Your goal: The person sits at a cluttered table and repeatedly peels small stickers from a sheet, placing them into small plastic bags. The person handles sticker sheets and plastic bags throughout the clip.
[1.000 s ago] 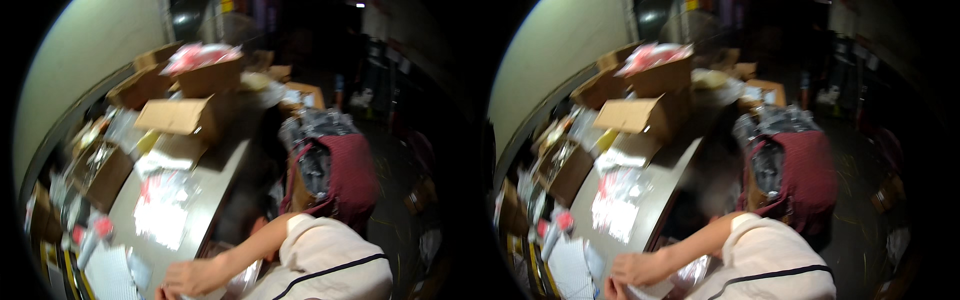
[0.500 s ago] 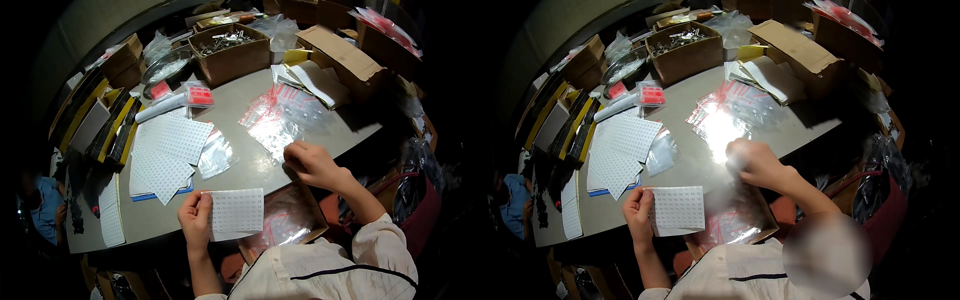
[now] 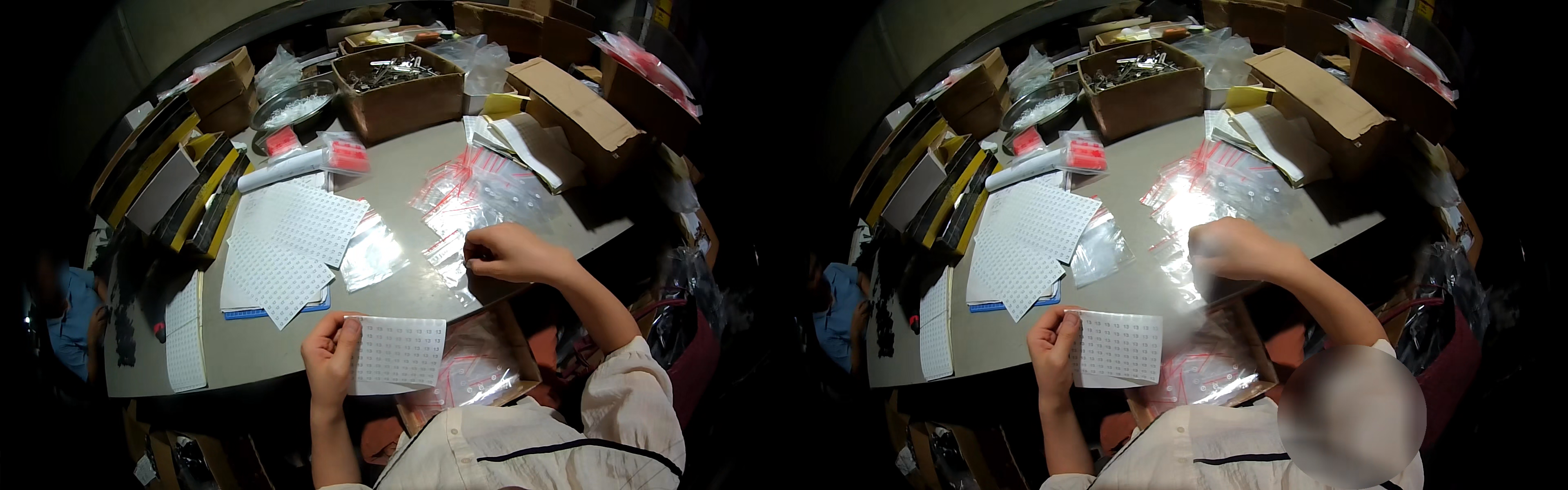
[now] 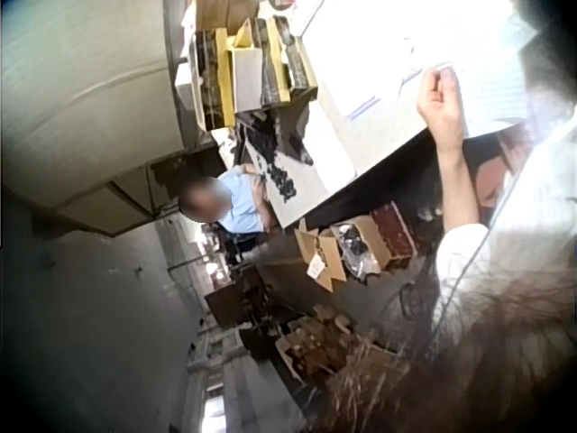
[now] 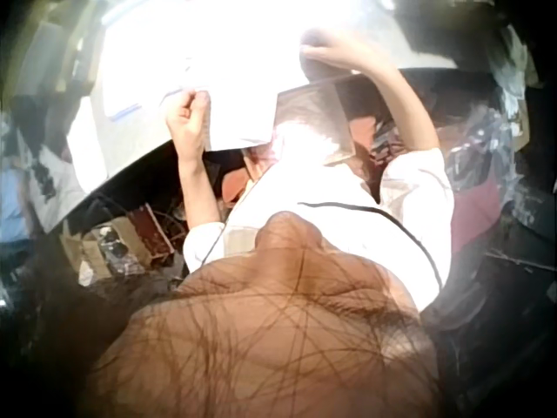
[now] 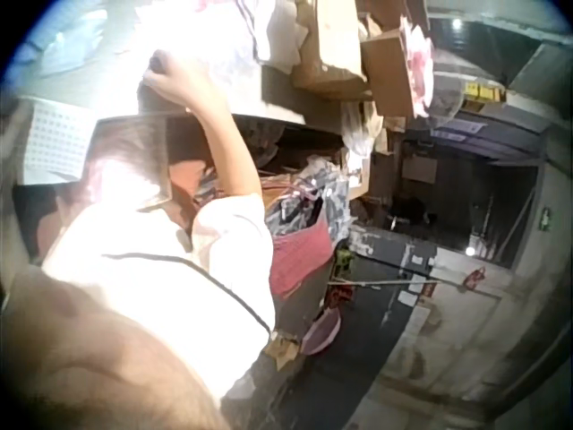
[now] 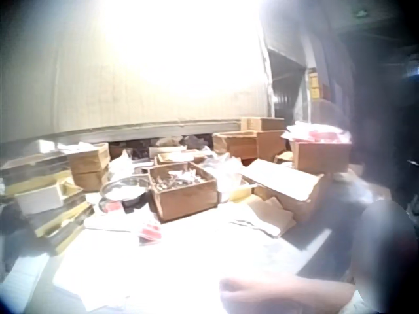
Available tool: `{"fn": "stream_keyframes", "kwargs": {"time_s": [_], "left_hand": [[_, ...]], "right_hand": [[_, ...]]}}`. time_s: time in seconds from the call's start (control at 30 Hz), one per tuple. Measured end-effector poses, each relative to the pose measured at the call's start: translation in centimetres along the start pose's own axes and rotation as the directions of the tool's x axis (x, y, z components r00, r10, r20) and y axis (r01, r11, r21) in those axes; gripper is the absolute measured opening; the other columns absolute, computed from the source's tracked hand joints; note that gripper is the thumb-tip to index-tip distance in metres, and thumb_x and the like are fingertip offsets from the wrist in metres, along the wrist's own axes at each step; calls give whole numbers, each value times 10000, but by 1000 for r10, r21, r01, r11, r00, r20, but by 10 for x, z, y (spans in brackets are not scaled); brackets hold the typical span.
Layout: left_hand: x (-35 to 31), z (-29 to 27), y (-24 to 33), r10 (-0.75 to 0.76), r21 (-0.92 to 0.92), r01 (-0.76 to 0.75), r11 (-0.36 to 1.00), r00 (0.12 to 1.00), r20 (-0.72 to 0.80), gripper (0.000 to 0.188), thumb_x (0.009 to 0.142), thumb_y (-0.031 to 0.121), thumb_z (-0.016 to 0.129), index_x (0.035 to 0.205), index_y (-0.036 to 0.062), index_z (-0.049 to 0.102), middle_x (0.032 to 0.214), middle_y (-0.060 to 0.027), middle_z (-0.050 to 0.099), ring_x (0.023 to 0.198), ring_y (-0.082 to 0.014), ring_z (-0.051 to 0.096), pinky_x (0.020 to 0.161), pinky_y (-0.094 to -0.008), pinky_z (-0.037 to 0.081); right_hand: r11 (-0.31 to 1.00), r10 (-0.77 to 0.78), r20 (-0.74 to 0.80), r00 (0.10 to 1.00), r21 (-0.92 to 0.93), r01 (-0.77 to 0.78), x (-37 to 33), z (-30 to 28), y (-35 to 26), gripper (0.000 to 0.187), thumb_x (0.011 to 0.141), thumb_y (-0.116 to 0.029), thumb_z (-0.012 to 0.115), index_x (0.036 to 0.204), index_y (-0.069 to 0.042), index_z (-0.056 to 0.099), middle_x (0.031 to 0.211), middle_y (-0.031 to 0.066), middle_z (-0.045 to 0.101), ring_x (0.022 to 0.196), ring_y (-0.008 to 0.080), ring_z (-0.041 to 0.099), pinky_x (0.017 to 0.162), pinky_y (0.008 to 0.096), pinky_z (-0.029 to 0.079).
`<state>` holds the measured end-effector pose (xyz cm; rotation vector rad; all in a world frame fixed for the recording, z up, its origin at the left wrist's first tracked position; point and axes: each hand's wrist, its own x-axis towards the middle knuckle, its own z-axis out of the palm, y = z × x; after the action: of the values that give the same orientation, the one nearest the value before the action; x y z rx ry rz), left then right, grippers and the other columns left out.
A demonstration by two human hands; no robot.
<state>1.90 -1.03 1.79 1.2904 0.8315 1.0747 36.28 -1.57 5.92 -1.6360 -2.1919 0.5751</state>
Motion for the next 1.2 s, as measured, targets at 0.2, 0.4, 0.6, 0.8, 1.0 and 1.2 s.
{"fn": "stream_keyframes", "kwargs": {"time_s": [0.2,0.4,0.6,0.8,1.0,1.2], "left_hand": [[-2,2,4,-4,-46,4,999,1000,-12,198,1019,150,603,1010,-37,668,835,-18,664,719,-41,572,651,-191,441],[-2,1,3,-18,-46,18,999,1000,-5,202,1020,150,601,1016,-42,660,834,-25,669,712,-40,571,640,-191,435],[-2,2,4,-1,-65,0,998,1000,-27,206,1019,155,603,1022,-44,654,844,-29,668,718,-45,579,642,-194,440],[-2,1,1,-4,-83,2,997,1000,-25,191,1021,141,591,1022,-40,653,842,-28,660,719,-52,581,652,-194,443],[-1,7,5,0,-137,-9,990,998,-70,153,1019,119,585,1027,-26,635,836,-26,650,706,-47,557,653,-188,428],[-2,8,6,-25,-89,21,996,999,-48,133,1000,119,624,978,-12,626,791,-9,638,679,-35,537,626,-183,411]], "right_hand": [[989,71,99,993,-133,-58,3,-1,-1,341,876,-316,733,972,2,656,866,194,694,817,390,666,699,447,505],[995,64,149,987,66,-74,-15,-14,-20,408,866,-380,770,943,5,657,825,156,693,733,275,658,681,388,504],[986,24,-42,999,165,-17,8,-22,4,179,875,-124,685,979,-8,598,856,125,647,765,220,621,707,354,497],[961,-12,-209,978,-272,-46,11,3,11,211,845,-116,704,944,-16,547,898,170,636,864,369,621,740,435,492],[927,173,-193,966,-300,-226,-15,-8,20,474,800,-376,810,965,-16,550,916,197,655,875,410,629,742,472,485],[973,135,58,989,-194,-121,-56,-6,-32,629,744,-535,821,972,-15,551,864,168,641,836,381,635,733,451,489]]}}
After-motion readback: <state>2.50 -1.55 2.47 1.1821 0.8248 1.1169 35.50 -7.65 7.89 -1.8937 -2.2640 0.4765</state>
